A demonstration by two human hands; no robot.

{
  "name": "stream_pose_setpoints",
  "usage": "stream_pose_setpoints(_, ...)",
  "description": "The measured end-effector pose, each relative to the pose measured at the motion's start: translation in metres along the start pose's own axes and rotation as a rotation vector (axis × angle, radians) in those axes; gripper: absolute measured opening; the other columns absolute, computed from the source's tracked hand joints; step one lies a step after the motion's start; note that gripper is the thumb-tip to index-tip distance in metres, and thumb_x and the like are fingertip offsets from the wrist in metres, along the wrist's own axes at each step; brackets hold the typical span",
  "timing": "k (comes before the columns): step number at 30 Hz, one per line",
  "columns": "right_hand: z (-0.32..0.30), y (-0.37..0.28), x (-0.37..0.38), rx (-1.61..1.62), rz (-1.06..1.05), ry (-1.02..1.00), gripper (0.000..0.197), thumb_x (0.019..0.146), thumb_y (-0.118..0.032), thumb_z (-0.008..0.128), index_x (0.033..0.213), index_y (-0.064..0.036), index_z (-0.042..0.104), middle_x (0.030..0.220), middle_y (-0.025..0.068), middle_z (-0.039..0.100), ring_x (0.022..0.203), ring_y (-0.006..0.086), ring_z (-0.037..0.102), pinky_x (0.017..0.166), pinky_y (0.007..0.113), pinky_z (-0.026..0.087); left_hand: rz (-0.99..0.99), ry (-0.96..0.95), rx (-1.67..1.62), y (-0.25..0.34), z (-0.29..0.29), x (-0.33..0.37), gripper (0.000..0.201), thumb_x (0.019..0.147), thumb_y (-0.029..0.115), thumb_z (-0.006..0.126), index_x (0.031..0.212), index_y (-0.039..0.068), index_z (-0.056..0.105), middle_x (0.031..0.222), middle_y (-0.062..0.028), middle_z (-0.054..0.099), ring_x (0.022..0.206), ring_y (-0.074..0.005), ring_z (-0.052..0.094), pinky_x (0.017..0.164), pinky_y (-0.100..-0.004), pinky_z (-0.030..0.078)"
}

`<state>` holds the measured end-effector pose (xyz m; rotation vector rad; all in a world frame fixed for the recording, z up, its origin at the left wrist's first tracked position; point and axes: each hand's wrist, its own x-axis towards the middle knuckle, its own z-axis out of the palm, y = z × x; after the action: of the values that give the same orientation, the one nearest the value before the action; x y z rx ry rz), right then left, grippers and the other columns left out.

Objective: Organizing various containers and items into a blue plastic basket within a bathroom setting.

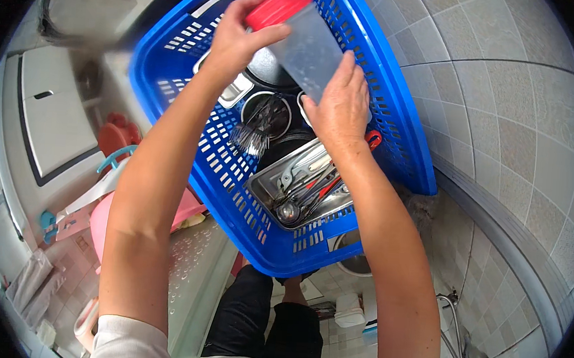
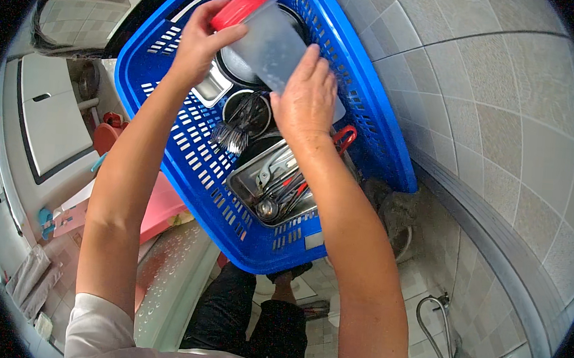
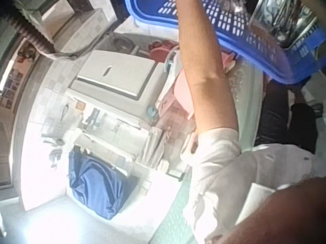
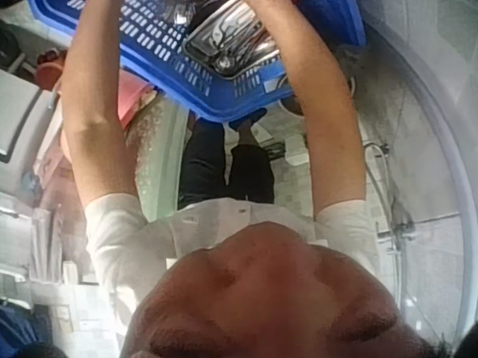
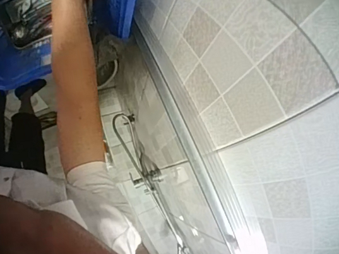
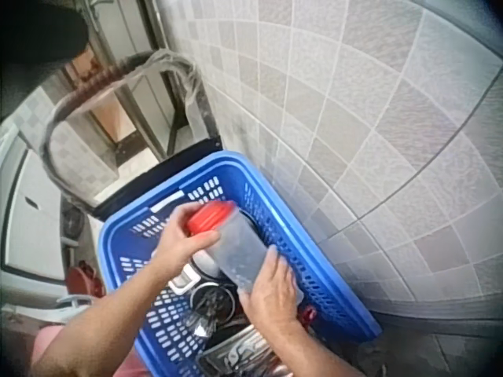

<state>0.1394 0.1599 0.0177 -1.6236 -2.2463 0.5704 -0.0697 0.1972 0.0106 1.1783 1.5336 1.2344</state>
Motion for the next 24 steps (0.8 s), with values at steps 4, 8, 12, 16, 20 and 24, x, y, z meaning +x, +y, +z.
stream_pose_setpoints(4,0.008,0.013,0.004,-0.033,0.118,-0.031,0.103,0.067,-0.024,0.085,0.138,0.013,0.02,0.122,0.0281,0.045,0.115,0.0418,0.048,0.101,0.046,0.038,0.018,-0.045,-0.071,-0.001,0.03,0.025,0.072,0.073,0.025,0.084,0.129,-0.002,0.048,0.117,-0.014,0.059,0.108,-0.0215,0.058,0.096,-0.0334,0.045)
stream_pose_setpoints(8,0.008,0.016,0.01,-0.073,0.157,-0.062,0.101,0.067,-0.026,0.085,0.137,0.0132,0.023,0.123,0.0275,0.043,0.114,0.042,0.048,0.101,0.045,0.039,-0.024,-0.065,-0.046,0.005,0.041,0.037,0.077,0.07,0.026,0.086,0.128,-0.002,0.045,0.116,-0.0134,0.057,0.108,-0.0213,0.057,0.096,-0.033,0.046)
stream_pose_setpoints(12,0.005,0.019,-0.002,-0.123,0.13,-0.041,0.088,0.069,-0.021,0.082,0.133,0.0119,0.032,0.122,0.0264,0.043,0.111,0.0405,0.049,0.097,0.045,0.041,-0.029,-0.03,0.002,-0.002,0.043,0.041,0.076,0.07,0.029,0.085,0.127,-0.003,0.046,0.115,-0.0136,0.058,0.106,-0.0214,0.057,0.094,-0.0324,0.046)
stream_pose_setpoints(16,-0.007,0.021,-0.032,-0.116,0.123,-0.059,0.074,0.072,-0.018,0.079,0.127,0.0099,0.04,0.12,0.0258,0.045,0.109,0.0405,0.05,0.095,0.046,0.042,-0.077,-0.016,-0.017,-0.005,0.046,0.039,0.074,0.072,0.029,0.083,0.127,-0.003,0.046,0.114,-0.0137,0.058,0.105,-0.0216,0.057,0.093,-0.0319,0.046)
stream_pose_setpoints(20,-0.023,0.019,-0.071,-0.032,0.107,0.023,0.055,0.074,-0.016,0.074,0.118,0.0082,0.05,0.113,0.0241,0.05,0.105,0.0412,0.052,0.091,0.047,0.043,-0.156,0.005,-0.007,-0.007,0.051,0.042,0.072,0.073,0.028,0.082,0.127,-0.005,0.048,0.114,-0.0147,0.059,0.105,-0.0223,0.058,0.093,-0.0309,0.046)
stream_pose_setpoints(24,-0.041,0.012,-0.108,0.186,0.07,-0.013,0.048,0.077,-0.012,0.07,0.116,0.0079,0.052,0.114,0.0246,0.051,0.106,0.0418,0.052,0.091,0.048,0.043,-0.175,0.039,0.061,-0.014,0.052,0.045,0.073,0.073,0.028,0.082,0.127,-0.007,0.048,0.115,-0.0161,0.06,0.105,-0.0227,0.058,0.093,-0.0299,0.046)
